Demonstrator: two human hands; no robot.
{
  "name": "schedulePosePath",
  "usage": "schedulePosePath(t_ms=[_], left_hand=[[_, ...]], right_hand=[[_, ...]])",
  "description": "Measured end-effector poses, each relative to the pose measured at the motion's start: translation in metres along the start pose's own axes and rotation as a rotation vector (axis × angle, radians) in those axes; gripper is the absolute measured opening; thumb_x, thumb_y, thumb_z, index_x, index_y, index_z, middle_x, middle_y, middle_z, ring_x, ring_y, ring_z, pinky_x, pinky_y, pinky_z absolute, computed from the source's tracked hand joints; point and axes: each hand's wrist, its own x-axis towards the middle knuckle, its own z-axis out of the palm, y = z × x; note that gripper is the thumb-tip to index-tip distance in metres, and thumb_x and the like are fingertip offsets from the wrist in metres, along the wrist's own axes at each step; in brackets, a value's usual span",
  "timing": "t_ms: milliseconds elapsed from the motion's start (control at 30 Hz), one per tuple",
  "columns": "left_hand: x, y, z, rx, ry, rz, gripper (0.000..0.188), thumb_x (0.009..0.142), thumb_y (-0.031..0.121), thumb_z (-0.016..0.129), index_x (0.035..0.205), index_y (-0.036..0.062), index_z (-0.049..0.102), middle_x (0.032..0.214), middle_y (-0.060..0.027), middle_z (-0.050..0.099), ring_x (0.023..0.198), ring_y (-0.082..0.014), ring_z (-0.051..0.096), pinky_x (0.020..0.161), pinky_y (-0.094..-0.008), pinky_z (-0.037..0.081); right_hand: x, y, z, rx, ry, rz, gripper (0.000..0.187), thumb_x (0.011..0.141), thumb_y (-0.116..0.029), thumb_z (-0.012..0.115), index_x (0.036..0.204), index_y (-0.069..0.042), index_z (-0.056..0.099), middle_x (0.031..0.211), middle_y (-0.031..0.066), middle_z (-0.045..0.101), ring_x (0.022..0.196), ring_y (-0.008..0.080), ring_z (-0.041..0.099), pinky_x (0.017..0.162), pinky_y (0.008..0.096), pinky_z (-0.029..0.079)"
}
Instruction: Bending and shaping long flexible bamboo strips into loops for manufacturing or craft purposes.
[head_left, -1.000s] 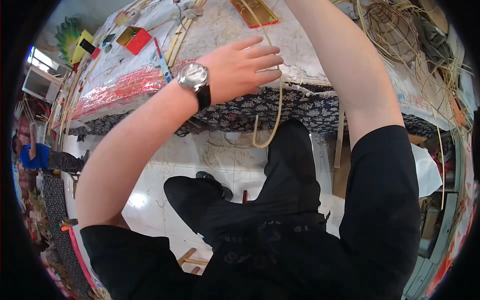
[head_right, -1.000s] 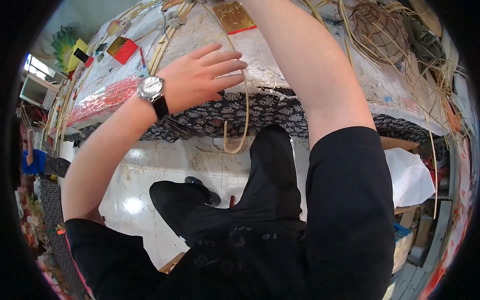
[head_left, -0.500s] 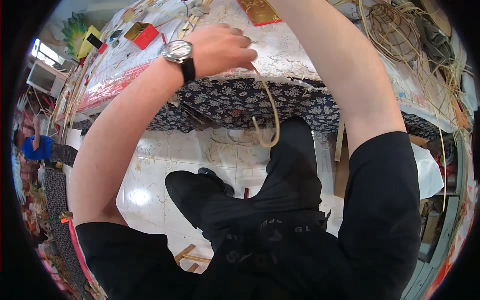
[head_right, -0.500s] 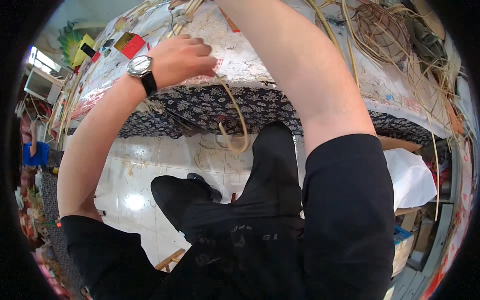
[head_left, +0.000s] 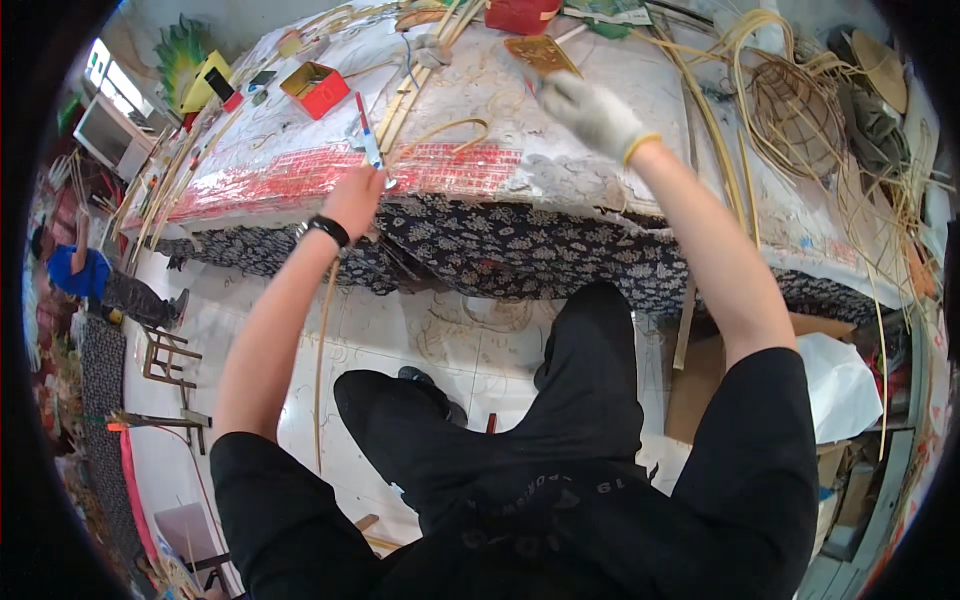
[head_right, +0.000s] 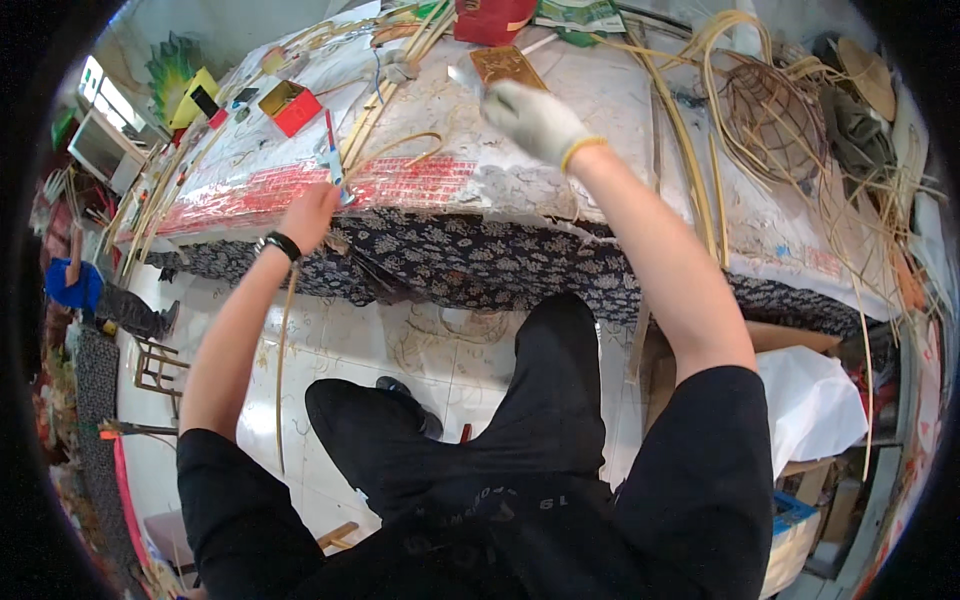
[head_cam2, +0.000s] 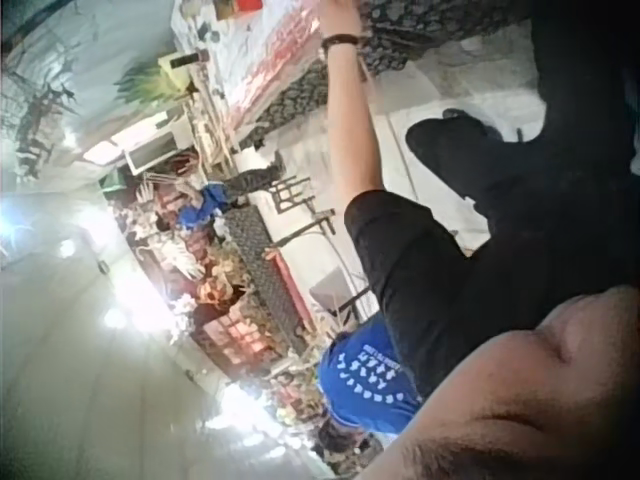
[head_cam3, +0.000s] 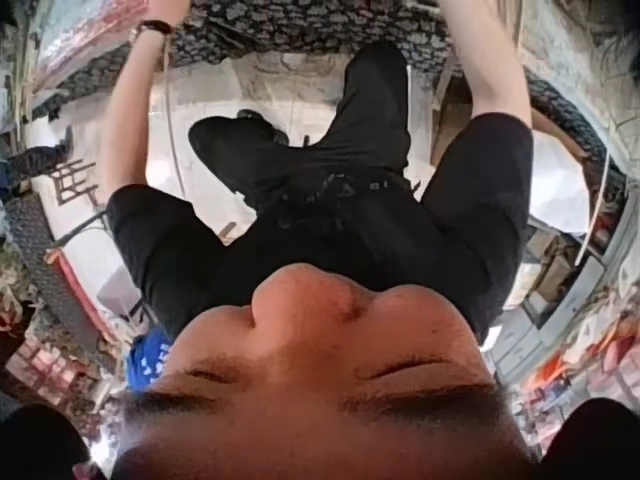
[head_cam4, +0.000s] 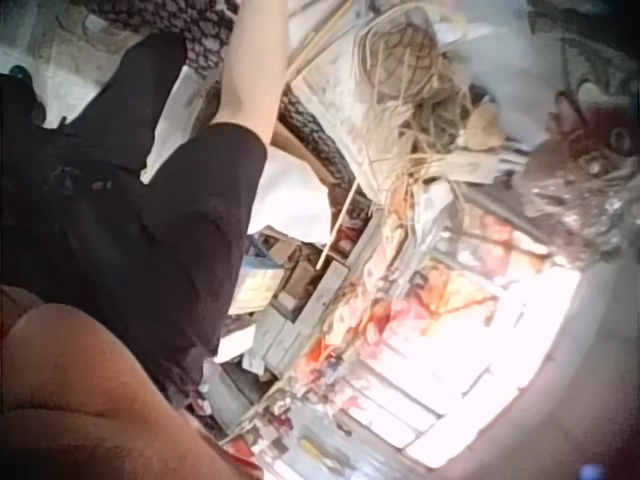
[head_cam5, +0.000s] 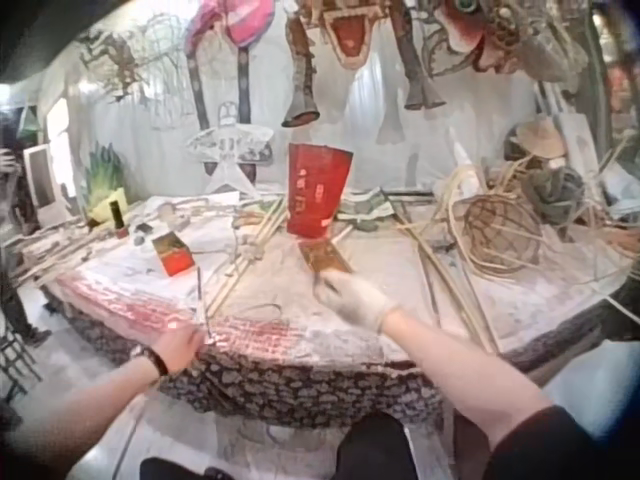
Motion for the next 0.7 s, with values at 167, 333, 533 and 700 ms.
schedulePosePath(t_ms=[167, 333, 533, 700], left_hand=[[-0.033, 0.018, 0.033, -0.359, -0.047, -0.205, 0.036, 0.102, 0.031, 0.046, 0.093, -0.0001, 0.063, 0.082, -0.0230, 0.065, 0.085, -0.0401, 0.064, 0.076, -0.0462, 0.048], [-0.045, 0.031, 0.048, -0.549, -0.094, -0.369, 0.038, 0.102, 0.031, 0.047, 0.090, -0.0020, 0.061, 0.077, -0.0212, 0.062, 0.077, -0.0386, 0.060, 0.074, -0.0440, 0.047], [-0.065, 0.022, 0.073, -0.795, -0.090, -0.438, 0.035, 0.105, 0.036, 0.046, 0.084, 0.0096, 0.052, 0.062, 0.0023, 0.046, 0.047, -0.0087, 0.044, 0.041, -0.0278, 0.031], [-0.074, 0.039, 0.051, -1.079, -0.180, -0.626, 0.031, 0.107, 0.037, 0.044, 0.089, 0.0115, 0.051, 0.063, 0.0050, 0.044, 0.047, -0.0071, 0.040, 0.041, -0.0254, 0.030]], right_hand=[[-0.024, -0.047, 0.016, 0.058, -0.106, 0.135, 0.033, 0.100, -0.034, 0.053, 0.123, -0.011, 0.058, 0.106, 0.0209, 0.069, 0.098, 0.0407, 0.065, 0.083, 0.0491, 0.051], [-0.012, -0.038, 0.040, -0.041, -0.087, -0.037, 0.031, 0.098, -0.029, 0.056, 0.121, -0.010, 0.062, 0.102, 0.0222, 0.068, 0.095, 0.0419, 0.065, 0.082, 0.0491, 0.051], [-0.007, -0.028, 0.051, -0.093, -0.079, -0.094, 0.027, 0.096, -0.029, 0.058, 0.113, -0.009, 0.064, 0.098, 0.0211, 0.069, 0.093, 0.0418, 0.065, 0.080, 0.0508, 0.051], [-0.004, -0.031, 0.051, -0.125, -0.107, -0.142, 0.026, 0.094, -0.029, 0.060, 0.111, -0.009, 0.063, 0.095, 0.0206, 0.068, 0.091, 0.0419, 0.064, 0.078, 0.0510, 0.051]])
